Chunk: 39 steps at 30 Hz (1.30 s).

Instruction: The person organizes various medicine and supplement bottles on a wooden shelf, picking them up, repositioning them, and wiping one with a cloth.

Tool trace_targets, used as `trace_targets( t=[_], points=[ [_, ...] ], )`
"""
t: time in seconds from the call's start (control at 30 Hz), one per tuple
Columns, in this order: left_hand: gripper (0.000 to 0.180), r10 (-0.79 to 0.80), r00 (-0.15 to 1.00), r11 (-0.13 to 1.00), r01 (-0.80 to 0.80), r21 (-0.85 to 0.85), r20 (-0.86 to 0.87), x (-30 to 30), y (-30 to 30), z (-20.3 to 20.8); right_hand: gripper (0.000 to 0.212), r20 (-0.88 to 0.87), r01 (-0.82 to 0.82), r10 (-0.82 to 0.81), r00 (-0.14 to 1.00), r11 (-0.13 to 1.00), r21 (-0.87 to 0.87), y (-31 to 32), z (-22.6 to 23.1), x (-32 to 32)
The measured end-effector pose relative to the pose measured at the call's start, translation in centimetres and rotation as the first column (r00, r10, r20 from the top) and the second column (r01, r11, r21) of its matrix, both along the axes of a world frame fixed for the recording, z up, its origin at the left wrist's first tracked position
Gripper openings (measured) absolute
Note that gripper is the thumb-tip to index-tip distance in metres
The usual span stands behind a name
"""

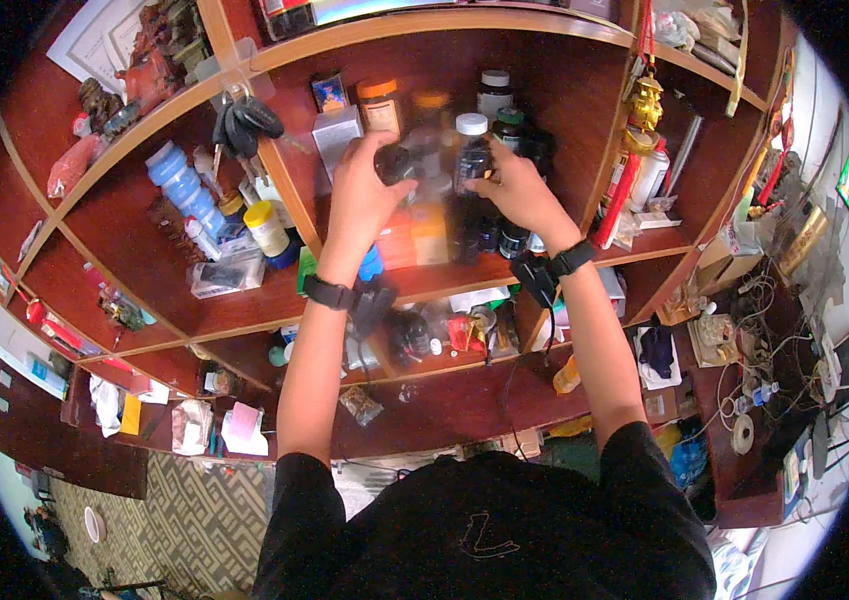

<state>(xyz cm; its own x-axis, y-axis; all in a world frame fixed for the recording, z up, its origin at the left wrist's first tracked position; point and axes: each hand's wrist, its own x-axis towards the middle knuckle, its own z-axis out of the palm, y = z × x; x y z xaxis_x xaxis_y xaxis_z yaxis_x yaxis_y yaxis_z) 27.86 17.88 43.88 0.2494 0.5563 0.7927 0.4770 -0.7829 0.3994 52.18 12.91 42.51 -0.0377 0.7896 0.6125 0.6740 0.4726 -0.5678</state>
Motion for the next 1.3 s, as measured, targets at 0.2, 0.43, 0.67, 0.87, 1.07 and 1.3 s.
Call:
trace_targets(
  t=[0.2,0.43,0.67,0.87,1.07,1.3],
  points=[
    [0.054,-0.249,0.965,0.957,0.258,-0.136,0.077,3.7,4.1,1.2,0.058,0.033,-0.010,0.014,0.999,0.991,-0.131,3.6,-1.8,1.4],
    [0.056,-0.228,0.970,0.946,0.240,-0.216,0.079,3.5,6.1,3.1,0.055,0.055,0.054,-0.048,0.997,0.992,-0.114,2.2,-1.3,0.2],
    [0.051,0.158,0.983,0.987,-0.155,0.043,-0.093,1.8,5.0,5.2,0.046,-0.055,0.033,-0.030,0.998,0.998,0.047,2.0,-0.1,-0.6],
    [0.040,0.227,0.954,0.971,-0.205,0.125,-0.195,1.8,4.9,3.8,0.059,0.034,0.050,-0.050,0.998,0.999,0.013,2.9,0.9,-1.9],
    [0.038,0.426,0.825,0.893,-0.318,0.319,-0.371,1.3,4.3,4.8,0.065,0.079,-0.015,-0.006,0.997,0.967,0.256,5.1,1.2,-3.2],
    [0.033,0.399,0.821,0.917,-0.347,0.198,-0.408,1.0,4.2,5.8,0.068,0.101,-0.021,-0.001,0.995,0.977,0.212,7.6,3.6,-4.6]
  ],
)
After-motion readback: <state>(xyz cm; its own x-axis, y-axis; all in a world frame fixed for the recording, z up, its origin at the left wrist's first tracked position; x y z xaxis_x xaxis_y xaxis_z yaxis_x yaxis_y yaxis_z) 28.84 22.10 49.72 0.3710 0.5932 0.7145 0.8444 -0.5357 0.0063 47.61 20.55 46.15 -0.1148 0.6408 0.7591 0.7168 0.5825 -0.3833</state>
